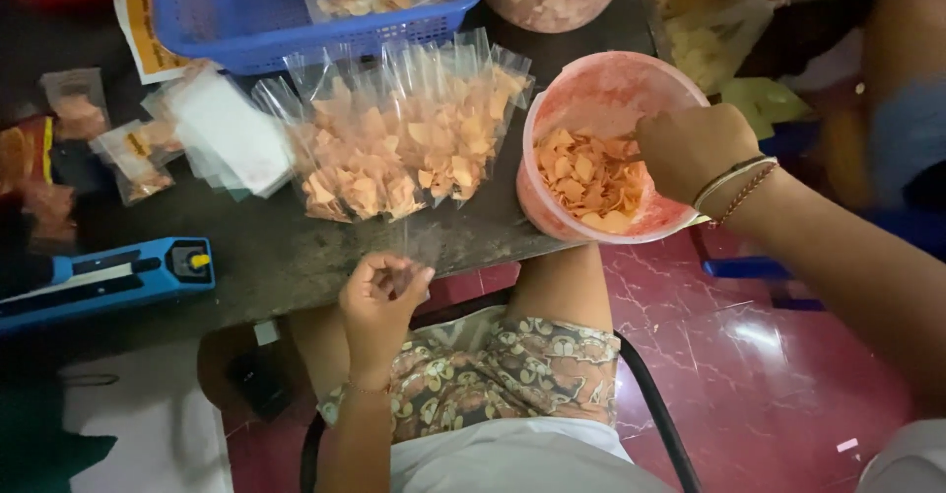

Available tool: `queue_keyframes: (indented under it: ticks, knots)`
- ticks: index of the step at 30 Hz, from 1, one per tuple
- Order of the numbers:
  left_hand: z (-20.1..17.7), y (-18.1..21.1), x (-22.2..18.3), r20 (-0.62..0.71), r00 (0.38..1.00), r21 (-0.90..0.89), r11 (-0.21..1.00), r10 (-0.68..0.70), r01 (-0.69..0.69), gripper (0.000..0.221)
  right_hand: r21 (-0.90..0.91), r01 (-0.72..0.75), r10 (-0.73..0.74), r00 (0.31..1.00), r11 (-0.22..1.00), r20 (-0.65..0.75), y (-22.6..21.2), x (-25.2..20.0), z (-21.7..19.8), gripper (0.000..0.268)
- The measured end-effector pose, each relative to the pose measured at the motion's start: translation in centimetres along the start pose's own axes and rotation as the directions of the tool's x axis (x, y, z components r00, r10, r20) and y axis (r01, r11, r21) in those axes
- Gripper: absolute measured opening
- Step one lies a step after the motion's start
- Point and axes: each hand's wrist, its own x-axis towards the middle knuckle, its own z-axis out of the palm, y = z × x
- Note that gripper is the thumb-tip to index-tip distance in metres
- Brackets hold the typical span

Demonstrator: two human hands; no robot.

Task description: Packaging chips into small plastic bags using tongs at a manual workstation.

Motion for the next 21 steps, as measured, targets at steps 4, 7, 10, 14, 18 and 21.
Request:
queue_keyframes:
  ticks: [4, 7, 10, 14, 18, 21]
  knots:
    - [1.0, 1.6, -0.6, -0.02, 0.989, 0.019, 0.989, 0.146, -0.146, 0.014, 0.007, -0.018, 0.018, 1.0, 1.0, 0.006, 0.1, -0.7, -1.1, 0.012]
    - [1.1, 2.7, -0.8, 0.028, 0.976, 0.118, 0.969, 0.217, -0.219, 0.017, -0.06, -0.017, 0.014, 0.999, 0.998, -0.051, -0.5, 0.1, -0.2, 0.009]
    - [0.9, 2.8, -1.0, 0.07, 0.968, 0.217, 0.944, 0.239, -0.249, 0.02, 0.077, 0.004, 0.0, 0.999, 0.997, -0.049, -0.9, 1.1, 1.1, 0.012]
    - [0.8, 3.3, -1.4, 0.008, 0.981, 0.213, 0.958, 0.195, -0.192, 0.008, 0.114, -0.018, 0.019, 1.0, 0.993, -0.005, -1.3, 1.3, 0.9, 0.019]
    - [0.8, 3.0, -1.5, -0.022, 0.991, 0.187, 0.974, 0.132, -0.126, 0.028, 0.04, -0.022, 0.02, 0.999, 0.999, 0.048, -0.4, 1.9, 0.5, 0.024]
    - [0.5, 2.1, -1.5, -0.03, 0.99, 0.215, 0.969, 0.135, -0.126, 0.03, 0.06, -0.031, 0.027, 0.997, 0.998, 0.071, 0.2, 2.7, 1.1, 0.026]
